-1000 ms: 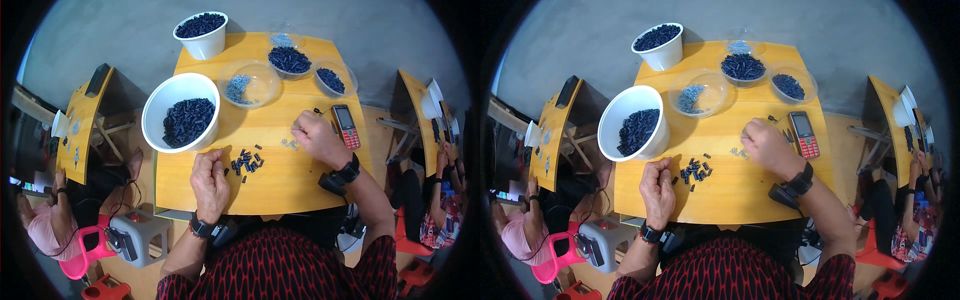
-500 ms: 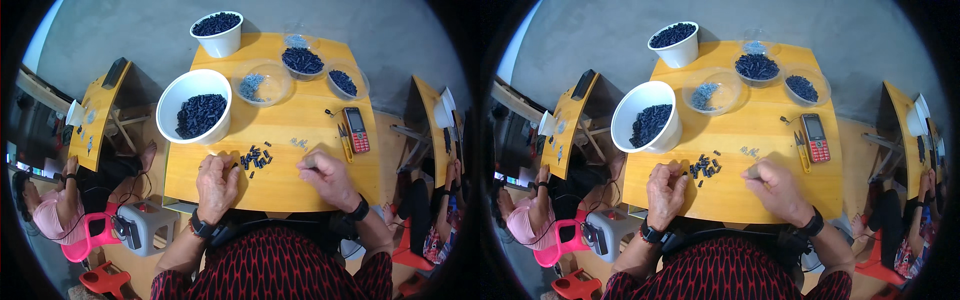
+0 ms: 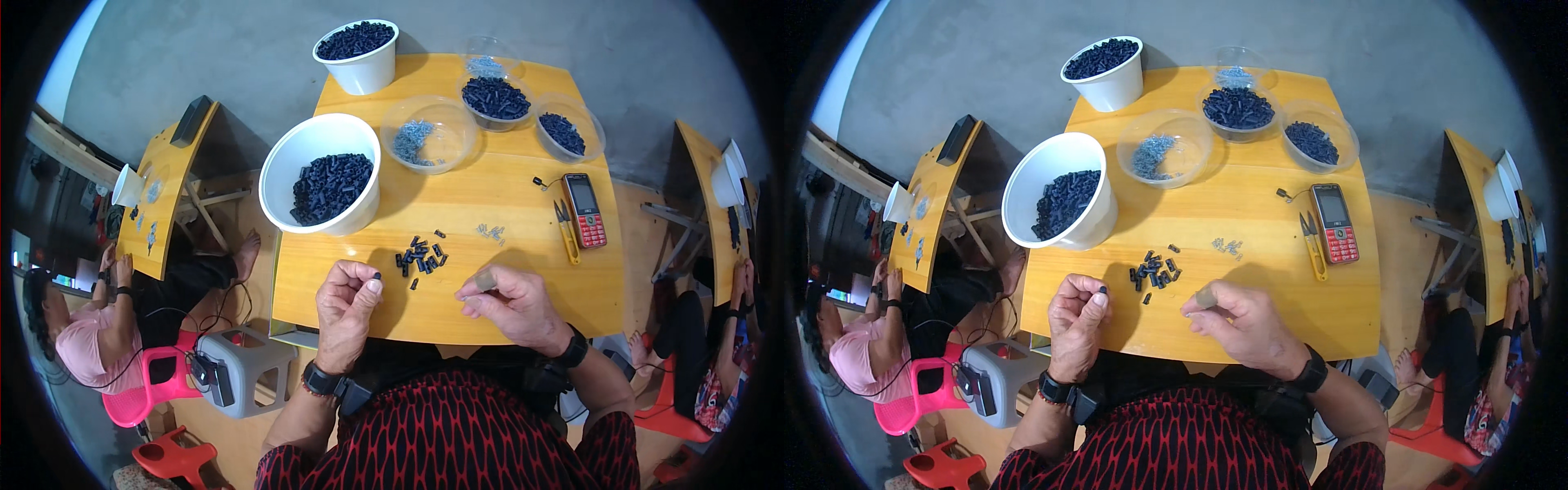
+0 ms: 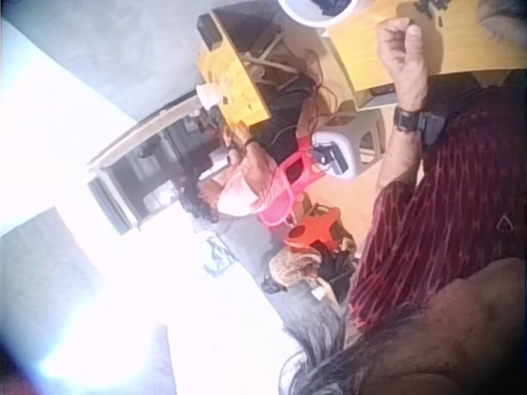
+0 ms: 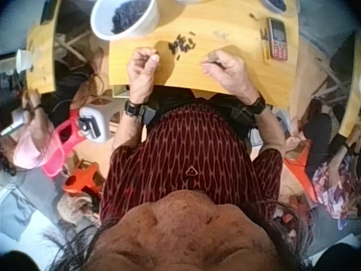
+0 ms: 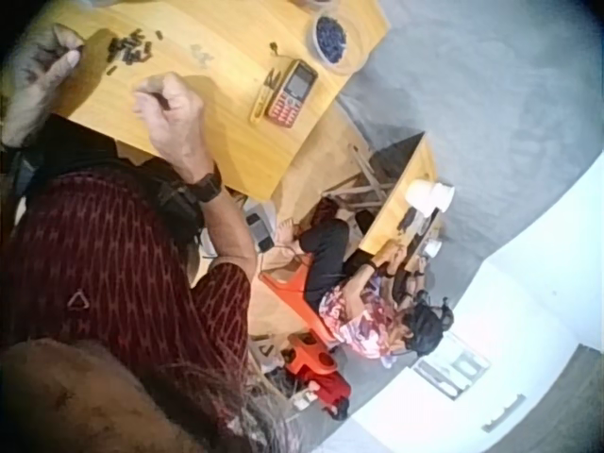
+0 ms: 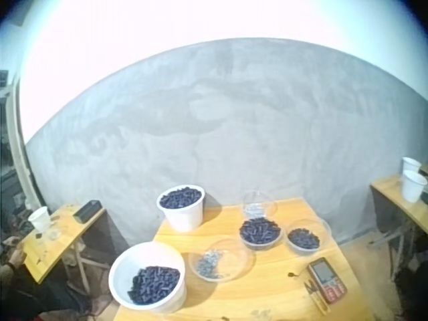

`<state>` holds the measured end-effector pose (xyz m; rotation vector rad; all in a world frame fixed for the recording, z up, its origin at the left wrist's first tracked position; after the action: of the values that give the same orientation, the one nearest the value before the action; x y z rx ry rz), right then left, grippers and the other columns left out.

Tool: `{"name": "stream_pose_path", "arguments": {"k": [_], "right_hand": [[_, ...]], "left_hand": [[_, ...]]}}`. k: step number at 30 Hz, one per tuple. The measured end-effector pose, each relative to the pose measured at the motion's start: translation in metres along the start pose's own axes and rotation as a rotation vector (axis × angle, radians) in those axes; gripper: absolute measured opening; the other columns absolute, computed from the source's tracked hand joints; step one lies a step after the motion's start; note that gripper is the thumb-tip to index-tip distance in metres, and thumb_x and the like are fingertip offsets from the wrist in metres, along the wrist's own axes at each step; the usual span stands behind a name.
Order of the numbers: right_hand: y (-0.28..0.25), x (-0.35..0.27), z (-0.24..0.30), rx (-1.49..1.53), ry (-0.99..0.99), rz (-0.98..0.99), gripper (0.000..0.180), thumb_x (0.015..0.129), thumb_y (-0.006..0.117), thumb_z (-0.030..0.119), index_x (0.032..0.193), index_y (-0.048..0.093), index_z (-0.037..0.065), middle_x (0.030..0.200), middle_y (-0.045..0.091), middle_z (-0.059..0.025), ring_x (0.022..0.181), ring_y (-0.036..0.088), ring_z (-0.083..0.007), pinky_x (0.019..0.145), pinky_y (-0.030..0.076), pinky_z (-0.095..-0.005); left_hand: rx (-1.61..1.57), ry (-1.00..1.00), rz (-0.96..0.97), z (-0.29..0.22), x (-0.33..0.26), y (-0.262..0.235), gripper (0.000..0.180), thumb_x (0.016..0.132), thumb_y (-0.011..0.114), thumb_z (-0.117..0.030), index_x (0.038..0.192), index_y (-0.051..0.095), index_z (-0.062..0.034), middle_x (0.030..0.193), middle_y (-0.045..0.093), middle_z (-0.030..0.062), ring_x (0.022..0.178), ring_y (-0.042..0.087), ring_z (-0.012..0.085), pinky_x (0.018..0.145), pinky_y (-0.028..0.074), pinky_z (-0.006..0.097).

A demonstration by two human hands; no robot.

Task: Manually assembling small black plastic components at a workshop table.

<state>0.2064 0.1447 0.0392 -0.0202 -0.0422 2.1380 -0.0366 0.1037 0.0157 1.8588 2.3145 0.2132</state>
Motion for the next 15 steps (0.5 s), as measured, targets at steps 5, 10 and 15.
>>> {"name": "stream_pose_path", "arguments": {"k": [5, 10, 15], "right_hand": [[0.014, 0.007, 0.004, 0.059, -0.002, 0.010, 0.007, 0.093, 0.062, -0.002, 0.100, 0.064, -0.002, 0.098, 0.069, -0.0079, 0.088, 0.069, -0.0125, 0.078, 0.055, -0.0261], [0.019, 0.014, 0.009, -0.030, -0.154, -0.023, 0.009, 0.091, 0.065, -0.002, 0.100, 0.065, -0.001, 0.098, 0.066, -0.0069, 0.090, 0.065, -0.0112, 0.078, 0.054, -0.0258], [0.026, 0.021, 0.016, 0.051, -0.132, -0.059, 0.009, 0.091, 0.066, -0.002, 0.099, 0.068, 0.000, 0.098, 0.062, -0.0065, 0.091, 0.062, -0.0108, 0.078, 0.052, -0.0251]], "left_hand": [[-0.298, -0.154, 0.072, -0.004, -0.011, 0.023, 0.016, 0.096, 0.066, -0.009, 0.110, 0.060, -0.0043, 0.090, 0.063, 0.0051, 0.073, 0.059, 0.0116, 0.065, 0.049, 0.024], [-0.442, -0.288, 0.127, -0.003, -0.015, 0.035, 0.012, 0.097, 0.064, -0.011, 0.105, 0.059, -0.0051, 0.091, 0.066, 0.0100, 0.073, 0.064, 0.0164, 0.068, 0.052, 0.027], [-0.632, -0.319, 0.117, 0.008, -0.016, 0.036, 0.009, 0.097, 0.063, -0.010, 0.103, 0.059, -0.0054, 0.089, 0.067, 0.0090, 0.077, 0.064, 0.0167, 0.073, 0.052, 0.029]]}}
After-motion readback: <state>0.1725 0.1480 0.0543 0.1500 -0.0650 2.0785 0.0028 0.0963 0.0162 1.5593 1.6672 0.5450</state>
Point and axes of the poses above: each hand's wrist, its own x-axis towards the middle knuckle, its own y-axis out of the palm, z = x × y, the point moved 4 cm from there along x, towards the middle knuckle
